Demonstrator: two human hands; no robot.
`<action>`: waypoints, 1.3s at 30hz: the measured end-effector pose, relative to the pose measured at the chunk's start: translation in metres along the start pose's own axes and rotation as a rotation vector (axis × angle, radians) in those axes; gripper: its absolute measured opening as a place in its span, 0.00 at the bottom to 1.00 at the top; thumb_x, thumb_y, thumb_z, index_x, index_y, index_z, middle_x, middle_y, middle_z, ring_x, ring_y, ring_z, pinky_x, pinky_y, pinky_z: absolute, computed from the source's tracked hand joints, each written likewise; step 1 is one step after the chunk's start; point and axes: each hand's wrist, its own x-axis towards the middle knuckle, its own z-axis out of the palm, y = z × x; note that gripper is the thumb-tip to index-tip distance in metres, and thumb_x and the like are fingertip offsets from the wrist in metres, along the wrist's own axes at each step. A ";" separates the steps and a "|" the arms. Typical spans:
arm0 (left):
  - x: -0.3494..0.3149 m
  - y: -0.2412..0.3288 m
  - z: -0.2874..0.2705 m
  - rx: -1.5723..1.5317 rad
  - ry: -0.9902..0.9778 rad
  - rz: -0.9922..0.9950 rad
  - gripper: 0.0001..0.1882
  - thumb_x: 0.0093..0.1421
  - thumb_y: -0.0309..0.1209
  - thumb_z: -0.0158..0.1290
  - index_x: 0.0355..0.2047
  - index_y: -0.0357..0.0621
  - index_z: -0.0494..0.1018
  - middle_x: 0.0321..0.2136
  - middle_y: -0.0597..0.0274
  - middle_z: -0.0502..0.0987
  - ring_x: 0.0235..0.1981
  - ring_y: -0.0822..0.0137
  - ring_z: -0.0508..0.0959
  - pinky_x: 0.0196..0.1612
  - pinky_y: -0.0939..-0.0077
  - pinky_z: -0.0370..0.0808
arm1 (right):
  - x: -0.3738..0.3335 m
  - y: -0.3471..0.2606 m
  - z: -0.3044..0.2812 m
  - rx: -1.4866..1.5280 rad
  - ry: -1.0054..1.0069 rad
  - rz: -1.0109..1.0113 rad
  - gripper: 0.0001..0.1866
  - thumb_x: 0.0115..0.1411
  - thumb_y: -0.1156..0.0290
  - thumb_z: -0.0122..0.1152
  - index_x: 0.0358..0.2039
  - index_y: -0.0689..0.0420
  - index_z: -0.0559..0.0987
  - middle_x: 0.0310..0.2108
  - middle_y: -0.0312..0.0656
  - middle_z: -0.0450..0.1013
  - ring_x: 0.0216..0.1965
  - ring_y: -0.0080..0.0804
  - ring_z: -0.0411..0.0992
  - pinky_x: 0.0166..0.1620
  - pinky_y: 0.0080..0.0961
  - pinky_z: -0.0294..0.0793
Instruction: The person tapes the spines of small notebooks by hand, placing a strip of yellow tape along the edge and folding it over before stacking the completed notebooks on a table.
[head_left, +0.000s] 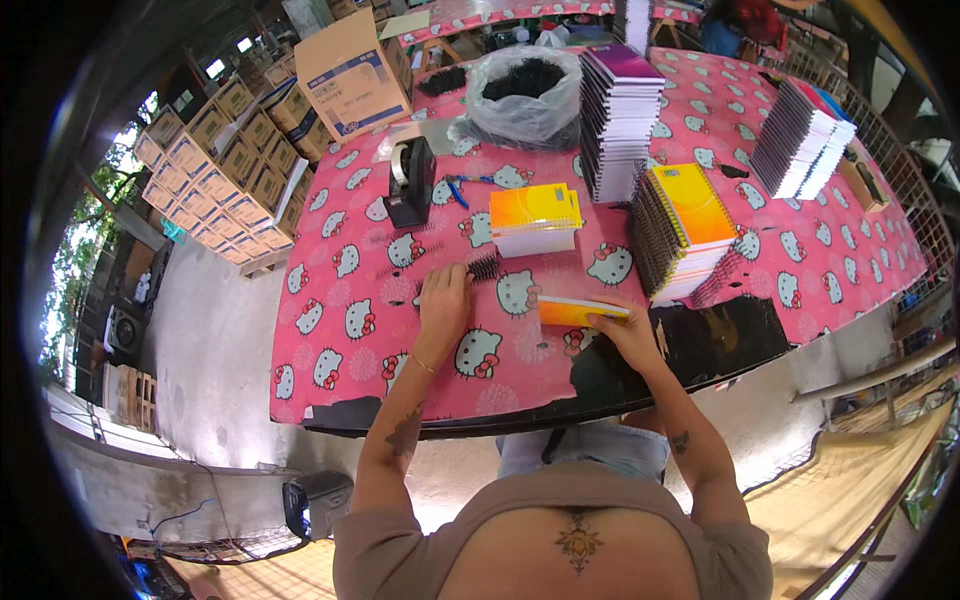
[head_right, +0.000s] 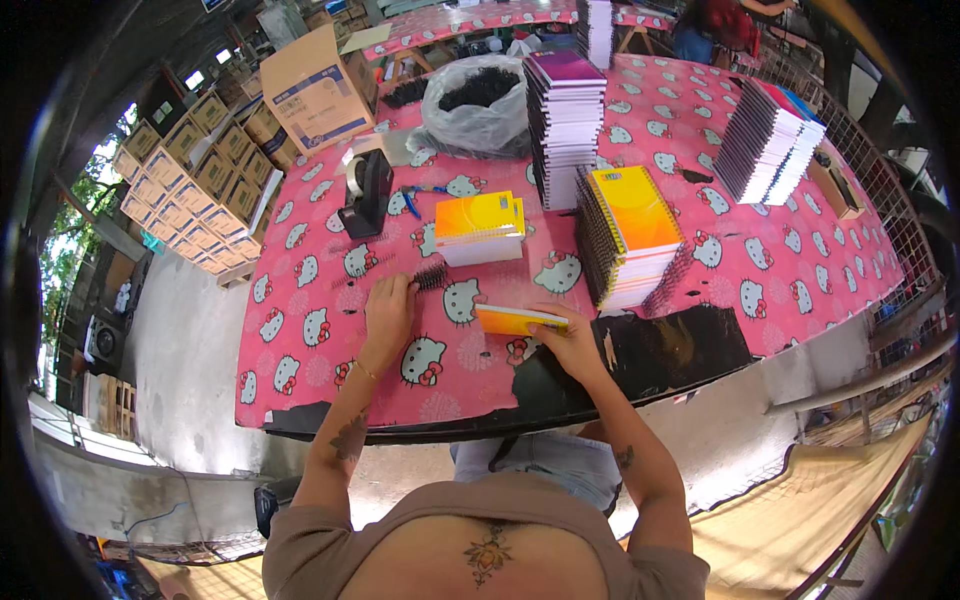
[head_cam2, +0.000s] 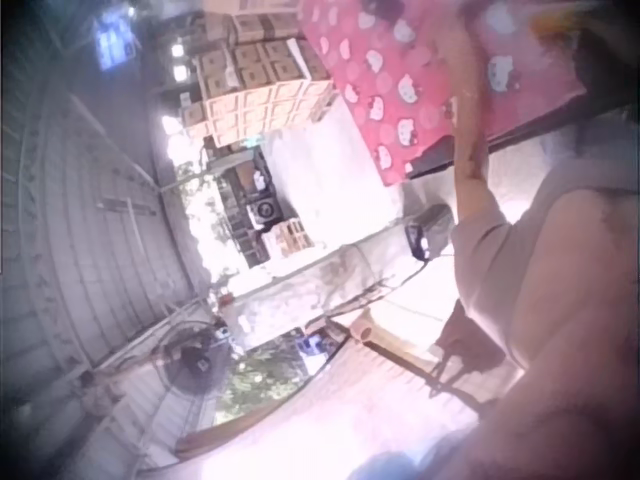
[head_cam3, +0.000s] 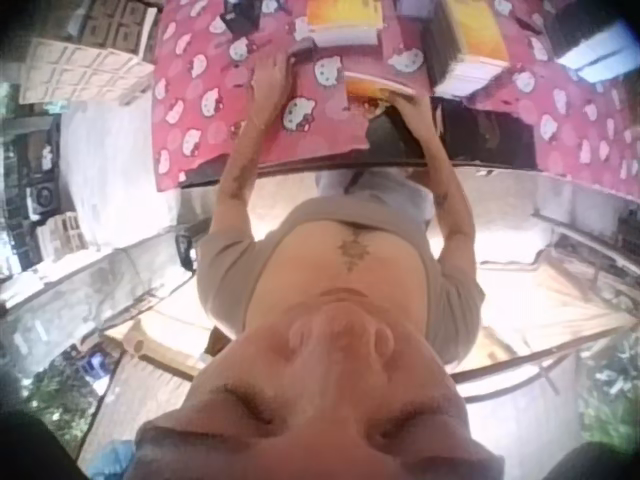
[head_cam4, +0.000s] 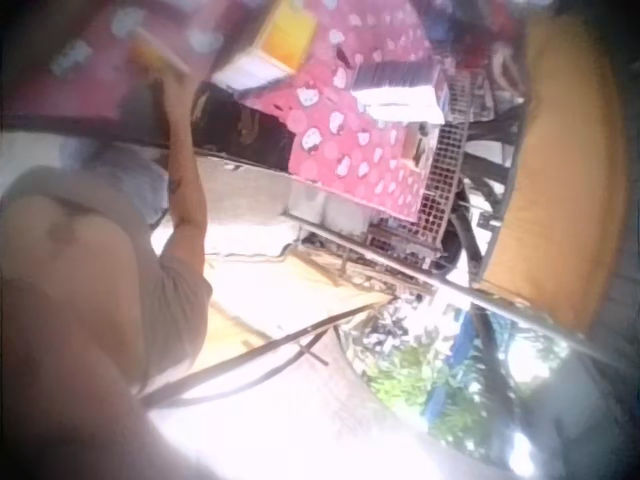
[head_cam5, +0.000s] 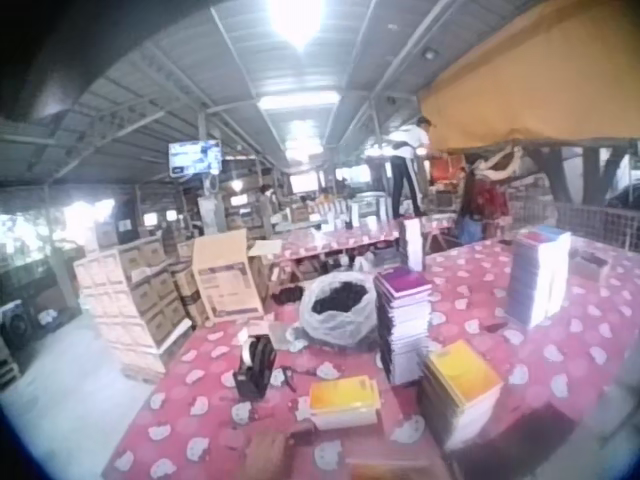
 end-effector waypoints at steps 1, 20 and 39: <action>-0.002 0.003 -0.003 -0.005 -0.039 -0.026 0.12 0.62 0.27 0.54 0.46 0.38 0.75 0.40 0.51 0.80 0.39 0.52 0.79 0.47 0.56 0.76 | 0.000 0.002 0.001 -0.007 -0.017 0.020 0.15 0.60 0.79 0.67 0.49 0.61 0.81 0.41 0.35 0.78 0.44 0.20 0.74 0.47 0.20 0.73; 0.000 0.096 -0.028 -0.762 -0.031 -0.179 0.09 0.62 0.23 0.59 0.44 0.39 0.80 0.34 0.54 0.81 0.30 0.59 0.80 0.32 0.71 0.75 | -0.002 0.004 0.002 -0.016 -0.006 0.031 0.12 0.63 0.76 0.65 0.47 0.61 0.82 0.40 0.34 0.78 0.42 0.18 0.73 0.47 0.18 0.73; 0.012 0.087 -0.026 -0.837 -0.084 -0.049 0.10 0.60 0.25 0.59 0.42 0.42 0.77 0.38 0.52 0.76 0.36 0.53 0.79 0.36 0.66 0.77 | -0.004 0.005 -0.003 -0.054 -0.036 0.049 0.09 0.63 0.78 0.66 0.44 0.60 0.81 0.37 0.31 0.78 0.40 0.16 0.73 0.45 0.17 0.73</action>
